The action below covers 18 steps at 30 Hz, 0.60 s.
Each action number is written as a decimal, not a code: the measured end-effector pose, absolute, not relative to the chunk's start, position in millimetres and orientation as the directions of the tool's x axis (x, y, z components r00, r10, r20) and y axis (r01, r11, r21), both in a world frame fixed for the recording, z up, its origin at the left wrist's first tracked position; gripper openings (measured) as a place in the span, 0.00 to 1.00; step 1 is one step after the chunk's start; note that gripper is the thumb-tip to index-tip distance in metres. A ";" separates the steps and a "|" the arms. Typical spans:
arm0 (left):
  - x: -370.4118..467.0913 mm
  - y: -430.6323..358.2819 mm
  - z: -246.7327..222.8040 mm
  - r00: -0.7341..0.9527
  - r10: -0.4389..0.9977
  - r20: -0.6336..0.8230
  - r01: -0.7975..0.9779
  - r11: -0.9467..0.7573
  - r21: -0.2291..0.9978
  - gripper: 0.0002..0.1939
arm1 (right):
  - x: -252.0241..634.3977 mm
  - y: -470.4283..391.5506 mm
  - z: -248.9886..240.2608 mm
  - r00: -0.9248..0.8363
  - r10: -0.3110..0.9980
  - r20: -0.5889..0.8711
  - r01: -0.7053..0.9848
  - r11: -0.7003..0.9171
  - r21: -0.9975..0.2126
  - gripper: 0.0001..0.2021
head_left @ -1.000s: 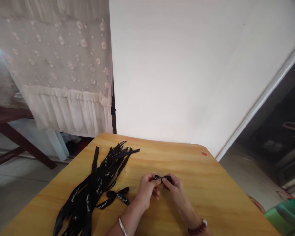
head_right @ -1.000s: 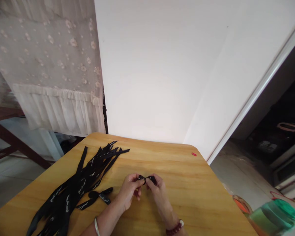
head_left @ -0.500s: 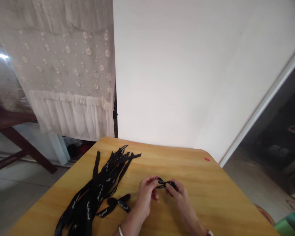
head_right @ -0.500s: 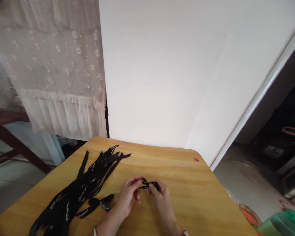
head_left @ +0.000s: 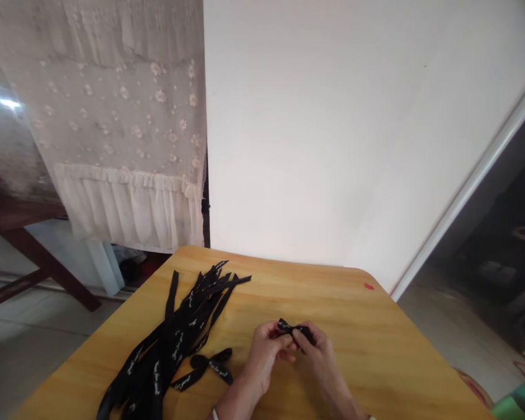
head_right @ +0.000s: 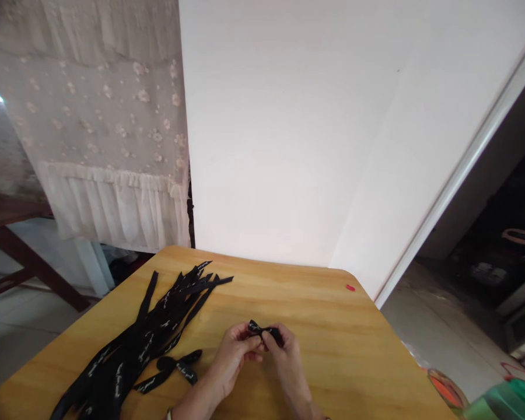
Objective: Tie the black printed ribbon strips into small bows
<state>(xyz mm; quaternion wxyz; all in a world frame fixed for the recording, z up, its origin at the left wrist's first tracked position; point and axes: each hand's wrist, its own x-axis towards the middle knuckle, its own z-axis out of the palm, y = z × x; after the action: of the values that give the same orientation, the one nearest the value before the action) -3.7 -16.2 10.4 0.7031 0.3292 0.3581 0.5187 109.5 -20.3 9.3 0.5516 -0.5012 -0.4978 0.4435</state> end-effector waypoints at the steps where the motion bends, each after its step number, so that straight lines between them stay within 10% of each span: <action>1: -3.6 -15.8 10.0 0.201 0.965 -0.167 -0.501 0.247 0.829 0.09 | 109.3 -20.4 9.0 0.113 0.988 0.104 0.012 0.103 -0.995 0.12; 18: -4.0 -14.4 9.7 0.172 0.972 -0.161 -0.556 0.231 0.798 0.07 | 109.8 -20.4 0.4 0.020 0.995 0.099 -0.071 0.100 -0.992 0.08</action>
<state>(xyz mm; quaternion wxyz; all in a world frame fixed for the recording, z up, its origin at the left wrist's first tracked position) -4.0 -14.4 9.7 0.7042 0.3002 0.3458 0.5426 109.8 -20.4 0.4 0.5460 -0.4605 -0.5018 0.4879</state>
